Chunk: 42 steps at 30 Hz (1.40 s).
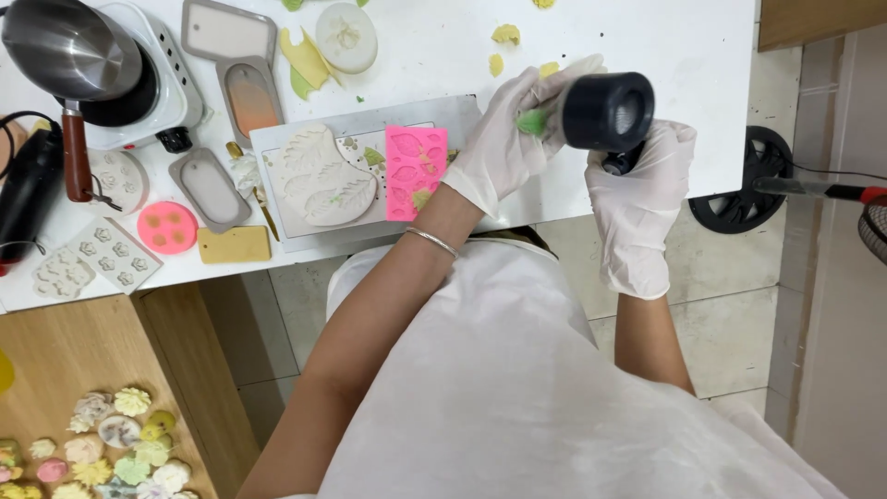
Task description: Remove decorative wax pieces from molds, clean tools, and prepare materials for candle making.
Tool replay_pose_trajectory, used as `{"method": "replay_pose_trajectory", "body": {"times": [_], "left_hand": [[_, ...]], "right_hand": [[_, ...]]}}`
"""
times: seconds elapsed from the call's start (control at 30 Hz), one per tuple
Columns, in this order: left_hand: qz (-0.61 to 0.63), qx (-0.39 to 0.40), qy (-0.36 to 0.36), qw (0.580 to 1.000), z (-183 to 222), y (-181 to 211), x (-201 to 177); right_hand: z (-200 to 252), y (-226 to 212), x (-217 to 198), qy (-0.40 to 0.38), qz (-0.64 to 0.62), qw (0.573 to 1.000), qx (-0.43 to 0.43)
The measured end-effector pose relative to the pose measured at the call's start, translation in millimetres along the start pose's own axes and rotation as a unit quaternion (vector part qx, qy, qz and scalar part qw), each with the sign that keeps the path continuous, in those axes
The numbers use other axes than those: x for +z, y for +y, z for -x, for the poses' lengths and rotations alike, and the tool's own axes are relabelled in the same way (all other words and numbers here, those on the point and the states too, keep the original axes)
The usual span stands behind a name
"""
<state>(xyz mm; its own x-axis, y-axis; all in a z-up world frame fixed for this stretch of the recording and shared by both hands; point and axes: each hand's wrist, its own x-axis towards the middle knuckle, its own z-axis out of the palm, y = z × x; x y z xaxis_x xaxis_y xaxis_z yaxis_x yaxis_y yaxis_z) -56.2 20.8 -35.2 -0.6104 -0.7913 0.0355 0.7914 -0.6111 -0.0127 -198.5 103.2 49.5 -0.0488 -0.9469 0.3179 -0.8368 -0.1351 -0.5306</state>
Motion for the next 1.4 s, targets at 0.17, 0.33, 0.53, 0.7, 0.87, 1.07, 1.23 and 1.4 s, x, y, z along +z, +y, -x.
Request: {"method": "replay_pose_trajectory", "body": {"times": [0.17, 0.33, 0.53, 0.7, 0.87, 1.07, 1.23, 1.4], "left_hand": [[-0.013, -0.011, 0.192, 0.981, -14.3, -30.9, 3.1], [-0.003, 0.027, 0.240, 0.970, -43.9, -87.3, -107.7], [-0.077, -0.002, 0.339, 0.938, -49.1, -88.6, -86.9], [-0.090, -0.005, 0.393, 0.915, -50.3, -110.3, -158.1], [-0.106, -0.006, 0.415, 0.904, -42.5, -101.8, -146.4], [-0.098, 0.005, 0.392, 0.915, -40.8, -81.2, -116.9], [-0.090, 0.003, 0.376, 0.922, -36.9, -82.2, -138.8], [-0.118, -0.007, 0.393, 0.912, -37.3, -79.6, -125.1]], "right_hand": [[12.9, 40.6, -1.5, -0.008, -0.006, 0.997, 0.076], [11.2, 69.1, -0.1, -0.051, -0.059, 0.975, 0.209], [23.0, 114.7, 17.7, -0.093, 0.003, 0.982, 0.163], [25.8, 134.4, 33.2, -0.104, -0.008, 0.975, 0.195], [23.9, 140.7, 40.2, -0.111, -0.028, 0.974, 0.195], [8.1, 137.1, 36.9, -0.146, -0.040, 0.971, 0.184], [0.6, 131.8, 35.3, -0.137, -0.076, 0.971, 0.178], [-2.4, 130.5, 38.5, -0.146, -0.070, 0.974, 0.160]]}}
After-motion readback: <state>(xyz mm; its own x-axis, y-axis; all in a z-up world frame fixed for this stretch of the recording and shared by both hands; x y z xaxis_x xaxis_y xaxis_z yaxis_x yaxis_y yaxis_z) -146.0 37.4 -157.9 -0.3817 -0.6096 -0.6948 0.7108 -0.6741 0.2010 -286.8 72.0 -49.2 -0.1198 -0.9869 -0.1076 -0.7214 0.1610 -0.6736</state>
